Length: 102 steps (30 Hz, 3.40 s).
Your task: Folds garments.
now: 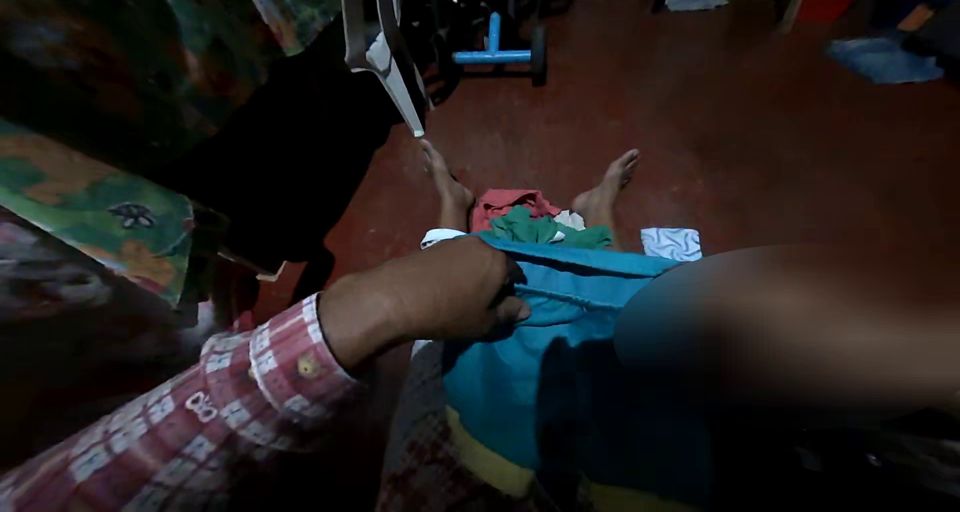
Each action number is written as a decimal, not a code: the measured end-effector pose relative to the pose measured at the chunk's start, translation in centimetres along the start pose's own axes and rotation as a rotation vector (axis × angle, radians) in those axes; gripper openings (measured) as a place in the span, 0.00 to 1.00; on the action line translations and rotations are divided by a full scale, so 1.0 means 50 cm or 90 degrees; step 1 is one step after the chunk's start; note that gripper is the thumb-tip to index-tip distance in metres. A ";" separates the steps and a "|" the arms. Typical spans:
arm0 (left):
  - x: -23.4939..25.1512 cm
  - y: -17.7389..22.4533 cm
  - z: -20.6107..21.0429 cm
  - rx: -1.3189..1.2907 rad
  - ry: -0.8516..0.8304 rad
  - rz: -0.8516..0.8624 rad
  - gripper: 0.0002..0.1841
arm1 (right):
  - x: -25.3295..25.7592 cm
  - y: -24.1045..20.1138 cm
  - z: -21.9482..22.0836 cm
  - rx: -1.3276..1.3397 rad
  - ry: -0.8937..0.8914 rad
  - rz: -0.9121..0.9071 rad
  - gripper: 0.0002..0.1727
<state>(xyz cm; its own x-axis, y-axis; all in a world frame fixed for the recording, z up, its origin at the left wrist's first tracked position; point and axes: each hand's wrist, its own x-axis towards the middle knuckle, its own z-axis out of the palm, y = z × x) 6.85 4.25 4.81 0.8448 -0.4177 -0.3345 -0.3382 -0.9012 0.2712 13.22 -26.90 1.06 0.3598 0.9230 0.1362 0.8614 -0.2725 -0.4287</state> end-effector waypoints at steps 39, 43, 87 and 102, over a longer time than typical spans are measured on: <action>0.016 -0.038 0.004 0.322 0.316 0.202 0.06 | 0.052 0.027 0.004 -0.259 0.199 0.016 0.14; 0.021 -0.049 -0.010 0.333 0.317 0.203 0.07 | 0.057 0.028 0.005 -0.299 0.164 0.004 0.14; -0.019 -0.005 -0.029 -0.272 0.121 0.235 0.15 | 0.074 0.005 -0.025 0.063 0.343 0.038 0.05; 0.064 0.064 -0.009 -0.680 0.154 -0.091 0.22 | 0.131 -0.115 0.119 0.078 0.484 -0.029 0.08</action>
<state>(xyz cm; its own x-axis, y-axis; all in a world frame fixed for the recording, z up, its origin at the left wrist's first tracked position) 8.66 0.07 5.03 0.9455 -0.1788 -0.2722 0.2040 -0.3262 0.9230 8.50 -17.65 -0.88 0.5105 0.4799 0.7135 0.8514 -0.1659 -0.4976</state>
